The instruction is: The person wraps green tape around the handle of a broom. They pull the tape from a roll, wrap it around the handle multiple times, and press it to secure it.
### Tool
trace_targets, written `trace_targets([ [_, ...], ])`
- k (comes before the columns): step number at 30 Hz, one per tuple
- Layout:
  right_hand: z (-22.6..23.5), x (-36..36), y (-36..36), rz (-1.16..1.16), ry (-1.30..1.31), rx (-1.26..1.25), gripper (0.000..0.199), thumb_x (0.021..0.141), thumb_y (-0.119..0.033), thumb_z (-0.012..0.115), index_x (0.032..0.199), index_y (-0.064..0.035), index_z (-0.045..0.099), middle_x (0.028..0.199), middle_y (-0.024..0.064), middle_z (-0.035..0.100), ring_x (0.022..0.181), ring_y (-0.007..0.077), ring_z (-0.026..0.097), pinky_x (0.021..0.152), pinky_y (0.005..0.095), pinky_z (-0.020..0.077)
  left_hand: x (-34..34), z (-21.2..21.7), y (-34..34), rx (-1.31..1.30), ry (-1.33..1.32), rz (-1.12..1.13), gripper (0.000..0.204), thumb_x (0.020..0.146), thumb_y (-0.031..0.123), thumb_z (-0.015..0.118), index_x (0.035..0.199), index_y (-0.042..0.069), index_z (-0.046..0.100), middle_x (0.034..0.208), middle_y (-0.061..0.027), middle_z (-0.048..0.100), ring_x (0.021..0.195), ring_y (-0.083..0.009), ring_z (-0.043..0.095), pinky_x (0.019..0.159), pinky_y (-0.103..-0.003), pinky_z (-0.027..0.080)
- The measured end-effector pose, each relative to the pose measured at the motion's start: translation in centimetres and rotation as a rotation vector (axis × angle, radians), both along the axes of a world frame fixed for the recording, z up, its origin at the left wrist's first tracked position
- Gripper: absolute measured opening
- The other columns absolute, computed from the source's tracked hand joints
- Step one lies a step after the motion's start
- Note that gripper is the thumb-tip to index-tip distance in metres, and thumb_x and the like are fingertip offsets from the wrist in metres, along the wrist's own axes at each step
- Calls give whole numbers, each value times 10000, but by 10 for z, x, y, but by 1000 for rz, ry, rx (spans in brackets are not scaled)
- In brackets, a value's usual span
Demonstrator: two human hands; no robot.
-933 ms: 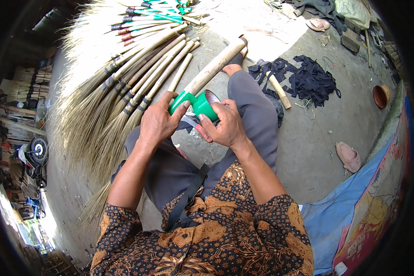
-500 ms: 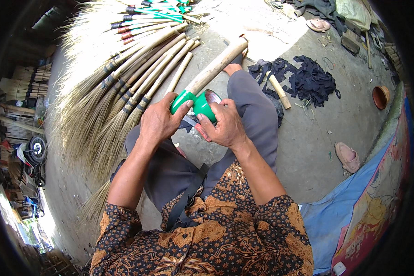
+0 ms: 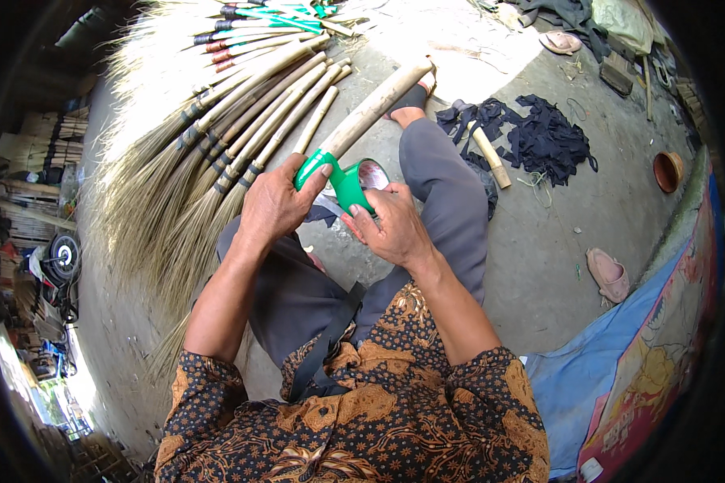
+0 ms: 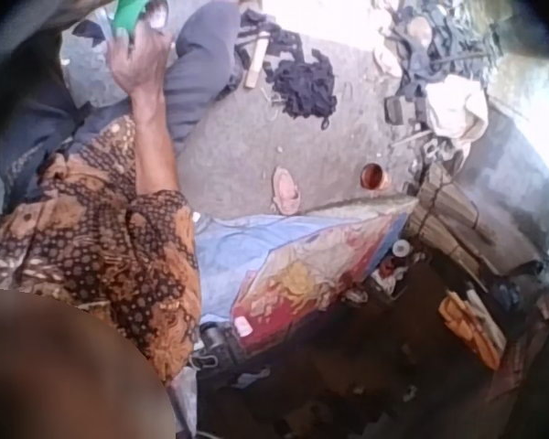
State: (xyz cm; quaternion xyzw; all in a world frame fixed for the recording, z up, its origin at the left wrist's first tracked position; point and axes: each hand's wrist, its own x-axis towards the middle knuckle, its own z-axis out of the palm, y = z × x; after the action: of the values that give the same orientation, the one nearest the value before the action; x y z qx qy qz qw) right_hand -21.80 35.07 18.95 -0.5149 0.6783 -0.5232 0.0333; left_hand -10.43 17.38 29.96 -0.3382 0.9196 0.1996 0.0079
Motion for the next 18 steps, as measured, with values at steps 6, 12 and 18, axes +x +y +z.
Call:
trace_targets([
  [6,2,3,-1,55,31,245,180,1044,-222,686,928,-84,681,835,118,689,834,359,659,910,463,459,4,0,2,32,3,-55,569,1035,647,627,1156,103,743,876,-279,763,903,-500,757,794,-611,573],
  [12,2,12,3,64,26,61,195,1038,-220,697,916,-71,662,790,135,672,789,373,660,859,485,468,7,0,-7,13,96,-2,574,1037,640,645,1094,76,743,769,-234,718,801,-468,740,728,-567,557],
  [18,-3,15,-5,111,-16,238,192,1032,-217,698,922,-65,654,776,128,660,807,371,662,909,488,469,12,3,-3,-4,131,-29,548,1040,611,665,1076,69,742,778,-248,713,787,-482,720,718,-563,546],
])
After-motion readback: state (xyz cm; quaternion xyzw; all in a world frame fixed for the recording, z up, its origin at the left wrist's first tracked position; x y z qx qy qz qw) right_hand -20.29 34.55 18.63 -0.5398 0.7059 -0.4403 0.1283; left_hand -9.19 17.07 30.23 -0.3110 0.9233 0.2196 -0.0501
